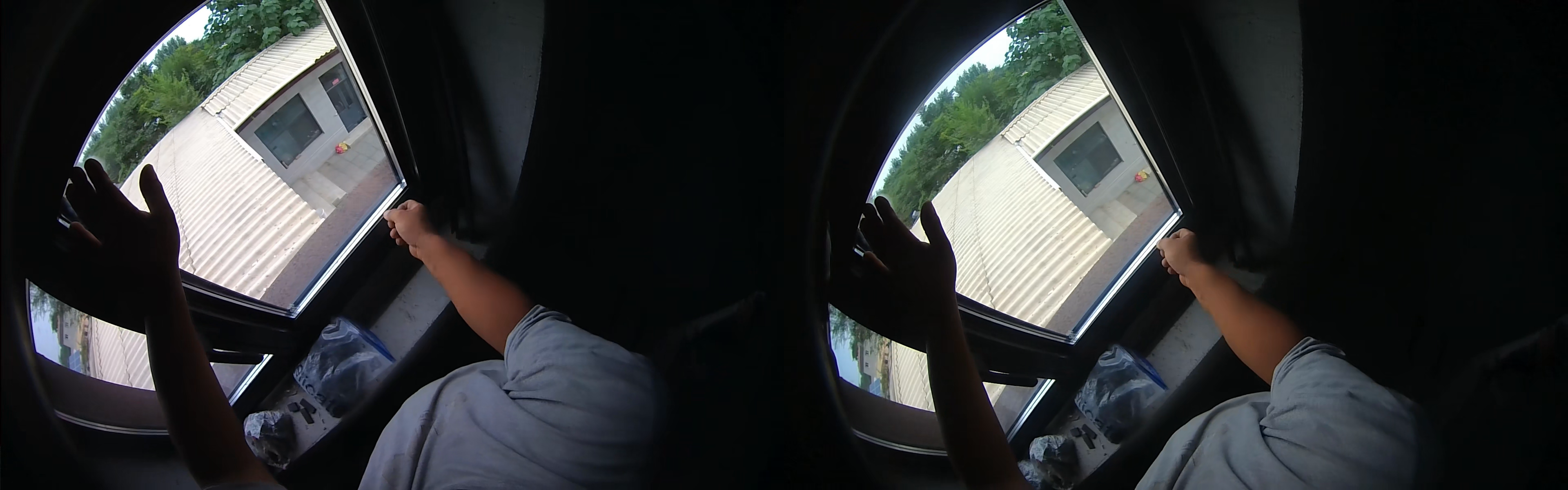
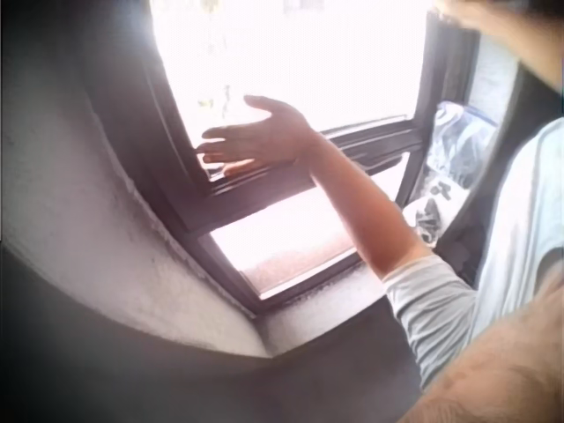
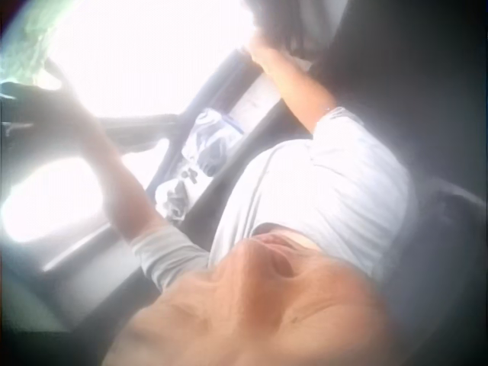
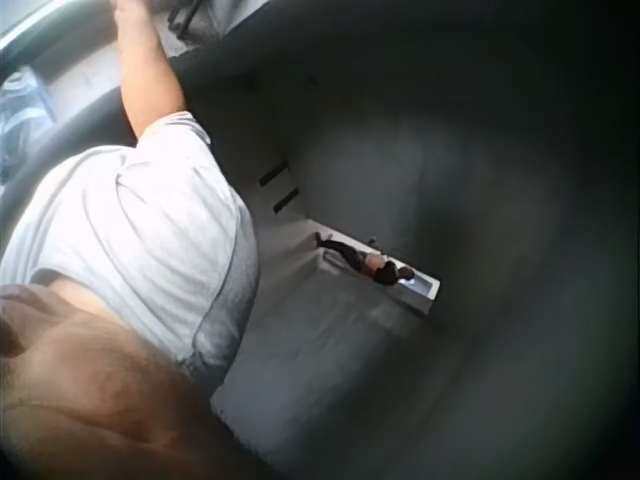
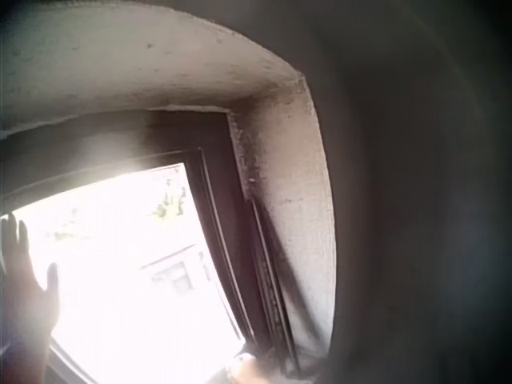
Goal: The person installs small hardware pieces into the upper frame of a window using a screwdriver. They repeatedly pick up pieces from the windowsill, align them in the frame, and tighten them. The window remains open during the process.
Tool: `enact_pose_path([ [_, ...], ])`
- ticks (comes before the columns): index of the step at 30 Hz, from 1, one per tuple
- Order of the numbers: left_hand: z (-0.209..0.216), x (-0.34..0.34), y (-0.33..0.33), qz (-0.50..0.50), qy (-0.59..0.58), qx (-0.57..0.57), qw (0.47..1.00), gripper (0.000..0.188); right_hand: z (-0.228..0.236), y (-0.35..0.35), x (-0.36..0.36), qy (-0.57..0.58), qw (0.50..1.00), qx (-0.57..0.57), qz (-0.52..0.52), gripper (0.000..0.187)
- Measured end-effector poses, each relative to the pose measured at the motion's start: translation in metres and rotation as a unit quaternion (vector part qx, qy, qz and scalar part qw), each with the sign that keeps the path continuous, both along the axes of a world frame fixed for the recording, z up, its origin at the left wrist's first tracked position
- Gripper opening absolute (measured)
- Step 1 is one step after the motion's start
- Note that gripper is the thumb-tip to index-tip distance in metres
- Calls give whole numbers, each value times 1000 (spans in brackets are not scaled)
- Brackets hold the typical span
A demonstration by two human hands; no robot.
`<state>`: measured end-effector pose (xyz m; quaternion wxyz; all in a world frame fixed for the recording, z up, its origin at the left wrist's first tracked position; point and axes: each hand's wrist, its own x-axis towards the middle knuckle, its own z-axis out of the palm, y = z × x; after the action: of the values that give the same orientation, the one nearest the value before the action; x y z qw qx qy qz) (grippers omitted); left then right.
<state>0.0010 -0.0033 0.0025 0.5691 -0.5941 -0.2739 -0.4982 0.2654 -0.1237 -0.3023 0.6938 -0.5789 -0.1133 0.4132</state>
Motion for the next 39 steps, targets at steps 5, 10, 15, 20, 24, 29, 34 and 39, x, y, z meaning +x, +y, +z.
enact_pose_path([
  [5, 0, 2, -1, 17, 8, 17, 1000, 74, -2, -37, 1, -138, 985, -19, 99, 24],
  [10, 1, -8, -9, 39, 5, -4, 999, 77, -47, -30, 14, -393, 915, 86, -23, 25],
  [15, -4, 29, 11, -36, 39, -4, 999, 77, -22, -81, -1, -446, 886, -59, 109, 38],
  [20, -6, 3, -25, 57, -21, -53, 997, 75, 3, -89, -93, -463, 834, 94, 285, 17],
  [24, -7, 0, -4, -12, -15, -34, 999, 77, 11, -85, -159, -473, 741, 226, 421, 9],
  [29, -7, 2, -6, -35, -14, -64, 997, 82, -13, -61, -267, -585, 550, 320, 502, 9],
  [34, -10, 0, -6, -41, -9, -53, 998, 82, -39, -46, -333, -688, 468, 239, 501, 13],
  [39, -8, -2, -15, -17, -14, -59, 998, 80, -57, -15, -372, -677, 452, 254, 522, 19],
])
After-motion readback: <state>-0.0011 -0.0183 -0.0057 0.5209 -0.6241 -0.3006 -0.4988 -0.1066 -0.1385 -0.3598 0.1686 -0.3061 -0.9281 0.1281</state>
